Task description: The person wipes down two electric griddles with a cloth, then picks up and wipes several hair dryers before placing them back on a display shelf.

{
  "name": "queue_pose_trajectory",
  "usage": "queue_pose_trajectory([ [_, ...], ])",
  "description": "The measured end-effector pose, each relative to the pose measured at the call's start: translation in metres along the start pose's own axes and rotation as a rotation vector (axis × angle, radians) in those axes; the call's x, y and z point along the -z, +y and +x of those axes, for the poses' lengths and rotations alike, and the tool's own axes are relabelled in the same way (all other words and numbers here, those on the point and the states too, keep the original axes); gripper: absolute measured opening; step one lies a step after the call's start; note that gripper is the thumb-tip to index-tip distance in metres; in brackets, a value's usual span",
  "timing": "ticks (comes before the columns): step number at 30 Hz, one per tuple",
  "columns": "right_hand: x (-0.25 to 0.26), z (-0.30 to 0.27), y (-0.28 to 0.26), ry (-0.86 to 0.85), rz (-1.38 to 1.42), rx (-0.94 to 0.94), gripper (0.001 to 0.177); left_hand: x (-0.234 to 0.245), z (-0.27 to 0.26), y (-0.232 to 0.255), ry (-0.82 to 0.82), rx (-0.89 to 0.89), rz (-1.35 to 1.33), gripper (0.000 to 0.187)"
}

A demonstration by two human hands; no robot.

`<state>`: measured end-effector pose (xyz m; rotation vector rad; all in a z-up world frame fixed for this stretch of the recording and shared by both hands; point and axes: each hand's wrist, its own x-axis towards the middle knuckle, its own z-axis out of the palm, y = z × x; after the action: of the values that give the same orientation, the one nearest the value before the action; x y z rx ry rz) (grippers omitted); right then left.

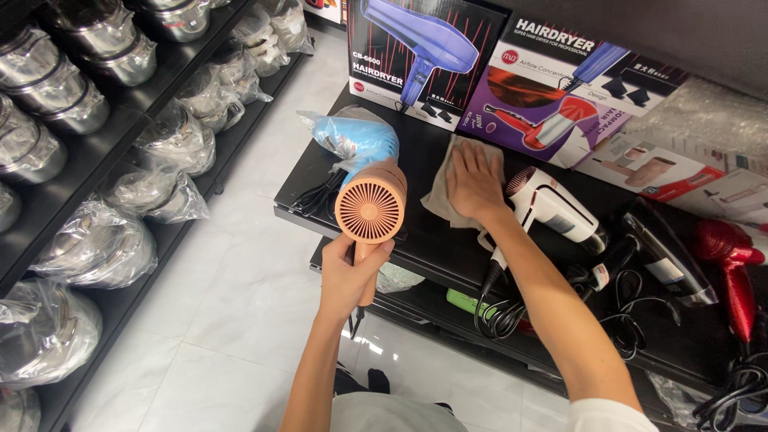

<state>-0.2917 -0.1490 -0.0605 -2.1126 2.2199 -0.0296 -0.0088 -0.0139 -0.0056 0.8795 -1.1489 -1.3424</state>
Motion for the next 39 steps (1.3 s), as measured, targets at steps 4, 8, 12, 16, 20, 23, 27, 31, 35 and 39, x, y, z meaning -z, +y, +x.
queue_pose_trajectory([
  [4, 0.006, 0.002, -0.036, 0.024, -0.004, 0.107, 0.064, 0.001, -0.003, 0.000, 0.008, 0.013, -0.011, 0.019],
  [8, 0.014, -0.039, -0.080, -0.023, -0.167, 0.335, 0.068, 0.000, -0.004, -0.004, 0.009, 0.015, 0.012, 0.019],
  [12, 0.021, -0.094, -0.083, -0.058, -0.010, 0.522, 0.064, -0.003, -0.001, -0.002, 0.014, 0.037, -0.018, 0.020],
  [16, 0.026, -0.117, -0.060, -0.120, 0.061, 0.508, 0.066, -0.003, -0.004, 0.001, 0.001, 0.017, 0.001, 0.018],
  [20, 0.016, -0.097, -0.034, -0.140, 0.006, 0.257, 0.062, -0.004, -0.007, 0.000, 0.005, 0.026, 0.029, 0.018],
  [23, 0.007, -0.052, -0.015, -0.068, -0.073, 0.146, 0.063, -0.004, -0.010, 0.000, 0.015, 0.035, 0.042, 0.018],
  [27, 0.003, -0.003, -0.009, 0.020, -0.011, 0.123, 0.062, -0.005, -0.018, 0.004, 0.013, 0.006, 0.041, 0.019],
  [31, 0.000, -0.005, -0.040, 0.030, 0.007, 0.247, 0.061, -0.004, -0.026, 0.007, 0.012, 0.007, 0.062, 0.019],
  [35, 0.006, -0.047, -0.073, 0.045, 0.014, 0.463, 0.065, -0.008, -0.023, 0.006, 0.012, 0.038, 0.041, 0.020],
  [39, 0.021, -0.111, -0.069, 0.015, 0.069, 0.595, 0.059, -0.008, -0.022, 0.005, 0.009, 0.031, 0.036, 0.020],
])
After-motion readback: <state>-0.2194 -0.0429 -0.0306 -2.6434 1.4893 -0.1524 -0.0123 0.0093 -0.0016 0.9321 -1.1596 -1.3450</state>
